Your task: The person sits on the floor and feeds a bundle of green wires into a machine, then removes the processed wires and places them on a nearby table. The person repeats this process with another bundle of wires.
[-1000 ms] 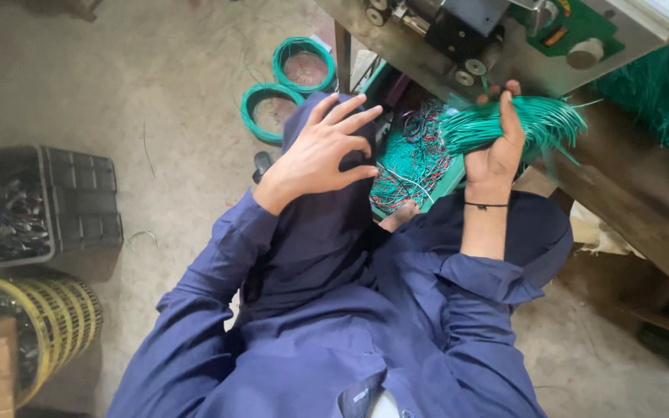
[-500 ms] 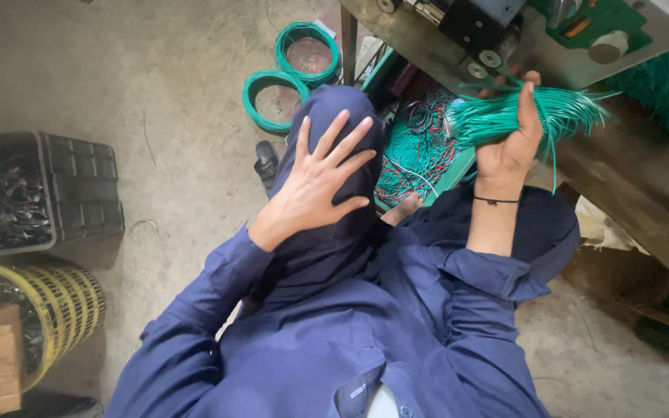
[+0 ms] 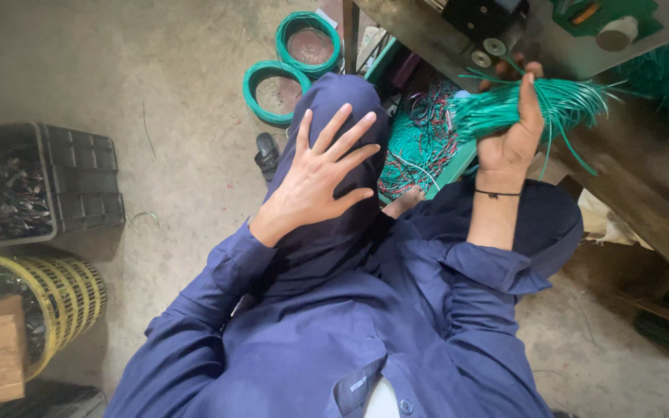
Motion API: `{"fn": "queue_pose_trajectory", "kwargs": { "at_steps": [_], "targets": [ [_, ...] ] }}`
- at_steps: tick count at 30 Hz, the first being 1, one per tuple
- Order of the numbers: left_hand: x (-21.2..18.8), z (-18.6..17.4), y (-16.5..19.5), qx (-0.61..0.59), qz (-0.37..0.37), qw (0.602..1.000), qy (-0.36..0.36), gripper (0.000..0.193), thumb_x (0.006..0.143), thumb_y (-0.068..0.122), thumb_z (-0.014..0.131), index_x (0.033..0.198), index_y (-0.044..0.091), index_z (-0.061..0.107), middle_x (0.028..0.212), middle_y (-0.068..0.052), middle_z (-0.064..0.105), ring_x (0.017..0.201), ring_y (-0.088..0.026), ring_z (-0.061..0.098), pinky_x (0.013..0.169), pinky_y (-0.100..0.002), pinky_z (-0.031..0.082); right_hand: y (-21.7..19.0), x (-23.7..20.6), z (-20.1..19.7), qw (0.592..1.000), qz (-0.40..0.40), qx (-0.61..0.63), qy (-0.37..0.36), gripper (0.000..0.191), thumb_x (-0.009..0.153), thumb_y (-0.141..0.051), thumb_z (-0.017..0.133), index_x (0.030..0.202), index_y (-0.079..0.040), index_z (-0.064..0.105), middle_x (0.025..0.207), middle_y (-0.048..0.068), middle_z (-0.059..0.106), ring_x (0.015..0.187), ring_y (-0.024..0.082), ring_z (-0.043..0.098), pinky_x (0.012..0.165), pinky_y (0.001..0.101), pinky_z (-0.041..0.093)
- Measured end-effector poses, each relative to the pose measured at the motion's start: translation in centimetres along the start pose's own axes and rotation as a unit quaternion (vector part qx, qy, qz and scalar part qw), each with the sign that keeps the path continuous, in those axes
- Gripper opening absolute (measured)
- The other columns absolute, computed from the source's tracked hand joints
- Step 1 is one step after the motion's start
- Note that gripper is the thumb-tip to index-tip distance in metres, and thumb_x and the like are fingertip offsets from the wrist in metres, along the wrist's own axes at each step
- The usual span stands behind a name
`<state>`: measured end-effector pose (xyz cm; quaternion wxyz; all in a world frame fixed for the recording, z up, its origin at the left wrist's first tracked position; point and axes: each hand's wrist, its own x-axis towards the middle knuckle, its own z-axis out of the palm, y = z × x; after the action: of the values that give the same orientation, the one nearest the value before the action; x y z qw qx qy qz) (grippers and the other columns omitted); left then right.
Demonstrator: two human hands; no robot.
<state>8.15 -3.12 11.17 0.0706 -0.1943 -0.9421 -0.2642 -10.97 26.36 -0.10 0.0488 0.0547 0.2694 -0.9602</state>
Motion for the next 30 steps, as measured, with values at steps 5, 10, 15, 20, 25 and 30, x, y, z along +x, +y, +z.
{"fn": "queue_pose_trajectory", "kwargs": {
  "at_steps": [5, 10, 15, 20, 25, 30],
  "targets": [
    [0.2, 0.1, 0.0, -0.001, 0.003, 1.0, 0.01, 0.058, 0.089, 0.043, 0.078, 0.137, 0.013, 0.066, 0.168, -0.007, 0.033, 0.158, -0.034, 0.02, 0.125, -0.068, 0.008, 0.5, -0.5, -0.2, 0.992, 0.0, -0.068, -0.104, 0.048, 0.112, -0.014, 0.064, 0.157, -0.017, 0.049, 0.116, 0.005, 0.064, 0.11, 0.019, 0.063, 0.098, 0.0423, 0.056],
    [0.1, -0.2, -0.1, -0.022, -0.003, 1.0, 0.021, 0.049, 0.091, 0.041, 0.078, 0.132, 0.016, 0.069, 0.165, -0.004, 0.039, 0.158, -0.031, 0.025, 0.127, -0.063, 0.01, -0.6, -0.9, -0.2, 0.993, 0.003, -0.038, -0.11, 0.042, 0.112, -0.016, 0.064, 0.151, -0.019, 0.051, 0.118, 0.005, 0.064, 0.111, 0.018, 0.063, 0.097, 0.0396, 0.054],
    [-0.3, -0.4, -0.4, -0.046, -0.006, 0.998, 0.046, 0.053, 0.092, 0.037, 0.08, 0.138, 0.015, 0.065, 0.165, -0.008, 0.04, 0.157, -0.032, 0.03, 0.129, -0.058, 0.015, -0.4, 0.3, -0.7, 0.998, -0.019, -0.043, -0.028, 0.029, 0.107, -0.012, 0.065, 0.135, -0.007, 0.06, 0.127, 0.006, 0.07, 0.115, 0.024, 0.069, 0.103, 0.0465, 0.057],
    [-0.8, 0.3, -0.8, -0.122, -0.061, 0.98, 0.144, 0.06, 0.095, 0.029, 0.08, 0.147, 0.012, 0.054, 0.166, -0.017, 0.037, 0.158, -0.037, 0.033, 0.131, -0.051, 0.029, 0.1, 0.3, -0.7, 0.997, 0.017, -0.032, -0.074, 0.02, 0.114, -0.012, 0.067, 0.131, -0.004, 0.061, 0.116, 0.007, 0.064, 0.095, 0.02, 0.06, 0.094, 0.0404, 0.054],
    [-0.9, 0.8, -1.1, -0.129, -0.087, 0.974, 0.166, 0.059, 0.095, 0.024, 0.08, 0.146, 0.011, 0.055, 0.165, -0.02, 0.036, 0.156, -0.04, 0.034, 0.128, -0.049, 0.033, -0.8, -1.2, 0.6, 0.996, 0.0, -0.028, -0.079, 0.039, 0.106, -0.014, 0.068, 0.143, -0.015, 0.058, 0.109, 0.006, 0.064, 0.099, 0.019, 0.062, 0.096, 0.0405, 0.056],
    [-0.8, 0.7, -1.2, -0.117, -0.086, 0.975, 0.17, 0.057, 0.094, 0.025, 0.081, 0.144, 0.013, 0.057, 0.164, -0.019, 0.039, 0.154, -0.041, 0.037, 0.126, -0.049, 0.034, -0.8, -0.3, 1.2, 0.999, -0.01, -0.029, -0.017, 0.04, 0.107, -0.014, 0.065, 0.143, -0.004, 0.052, 0.126, 0.011, 0.07, 0.113, 0.026, 0.068, 0.099, 0.0435, 0.057]
  ]
}}
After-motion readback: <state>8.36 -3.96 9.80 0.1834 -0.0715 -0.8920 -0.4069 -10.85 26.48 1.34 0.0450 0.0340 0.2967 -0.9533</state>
